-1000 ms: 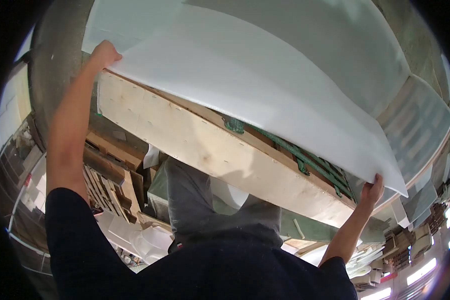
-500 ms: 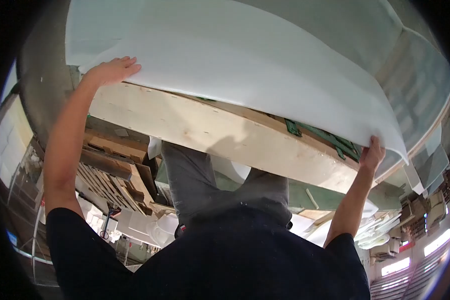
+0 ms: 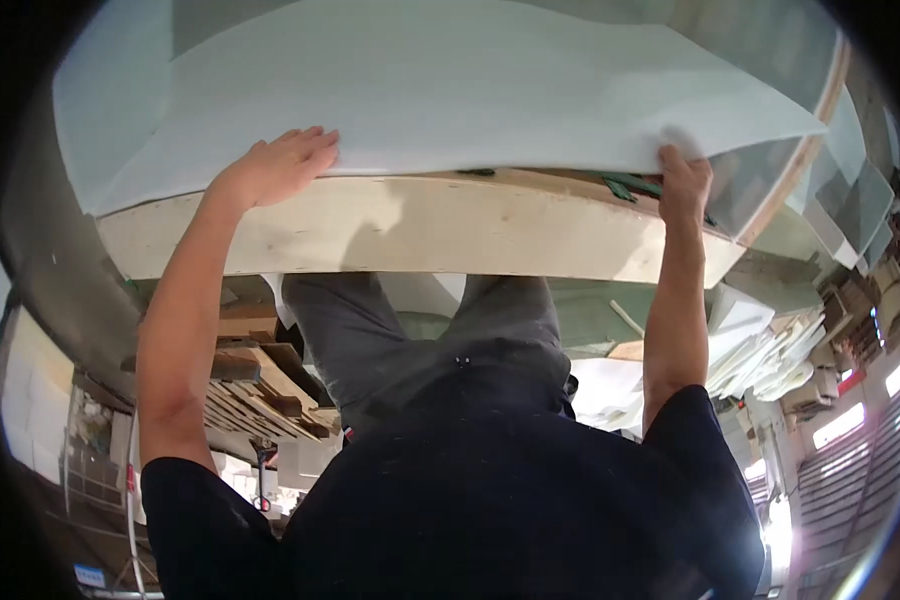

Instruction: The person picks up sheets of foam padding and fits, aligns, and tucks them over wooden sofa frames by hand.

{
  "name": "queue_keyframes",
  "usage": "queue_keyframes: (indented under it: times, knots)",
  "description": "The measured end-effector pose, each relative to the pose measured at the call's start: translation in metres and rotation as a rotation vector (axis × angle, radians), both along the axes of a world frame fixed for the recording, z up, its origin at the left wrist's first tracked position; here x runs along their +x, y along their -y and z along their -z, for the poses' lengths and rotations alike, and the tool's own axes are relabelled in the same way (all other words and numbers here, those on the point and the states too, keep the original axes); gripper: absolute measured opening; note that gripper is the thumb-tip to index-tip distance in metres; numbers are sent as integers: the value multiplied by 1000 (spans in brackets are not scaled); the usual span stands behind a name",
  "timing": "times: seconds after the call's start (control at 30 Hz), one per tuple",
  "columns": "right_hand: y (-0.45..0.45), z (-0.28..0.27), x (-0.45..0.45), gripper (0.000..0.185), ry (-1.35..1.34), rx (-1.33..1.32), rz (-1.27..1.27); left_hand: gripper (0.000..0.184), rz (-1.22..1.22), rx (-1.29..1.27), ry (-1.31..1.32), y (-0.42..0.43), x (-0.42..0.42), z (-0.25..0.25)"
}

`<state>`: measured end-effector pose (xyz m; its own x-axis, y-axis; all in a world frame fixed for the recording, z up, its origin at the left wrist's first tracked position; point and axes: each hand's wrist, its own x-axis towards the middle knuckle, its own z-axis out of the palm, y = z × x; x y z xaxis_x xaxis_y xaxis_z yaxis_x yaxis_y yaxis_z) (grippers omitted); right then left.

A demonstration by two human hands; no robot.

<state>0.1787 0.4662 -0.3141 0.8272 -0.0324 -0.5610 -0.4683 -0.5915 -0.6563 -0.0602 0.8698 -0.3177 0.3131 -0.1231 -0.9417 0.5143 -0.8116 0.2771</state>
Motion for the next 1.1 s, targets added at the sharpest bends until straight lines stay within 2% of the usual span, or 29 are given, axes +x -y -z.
queue_keyframes:
  times: [0.03, 0.13, 0.23, 0.33, 0.47, 0.5, 0.6, 0.63, 0.77, 0.9, 1.0, 1.1]
  knots:
    - [6, 3, -1, 28, 28, 59, 3, 57, 7, -49, 18, 12, 7, -1]
    - [15, -2, -1, 26, -33, 13, -40, 57, 6, -117, -2, 47, 29, -4]
    - [17, -5, 2, 25, -20, -36, 3, 56, -119, -272, 69, 68, 36, 19]
    - [9, -13, 16, 26, -31, -30, -13, 59, -52, -198, 236, 76, 57, 17]
    - [15, -8, 25, 27, -47, -71, -174, 56, -24, -191, 203, 110, 73, 32]
    - [8, -28, 21, 31, -89, -278, -288, 57, -29, -227, 187, 122, 76, 31]
    - [35, -6, 1, 37, 26, -669, -543, 59, 23, -282, 77, 148, 84, 22]
    - [26, -23, -3, 41, -73, -603, -515, 59, 29, -292, 40, 147, 86, 21]
    - [35, -21, -16, 40, -51, -664, -632, 59, 58, -360, 29, 159, 91, 38]
    - [38, -19, -21, 30, -82, -744, -694, 59, 103, -422, 54, 206, 121, 20]
    - [44, -15, -26, 32, -49, -773, -747, 58, 119, -507, 126, 252, 144, 15]
    - [46, -19, -20, 44, -136, -729, -724, 56, 141, -486, 150, 274, 151, 12]
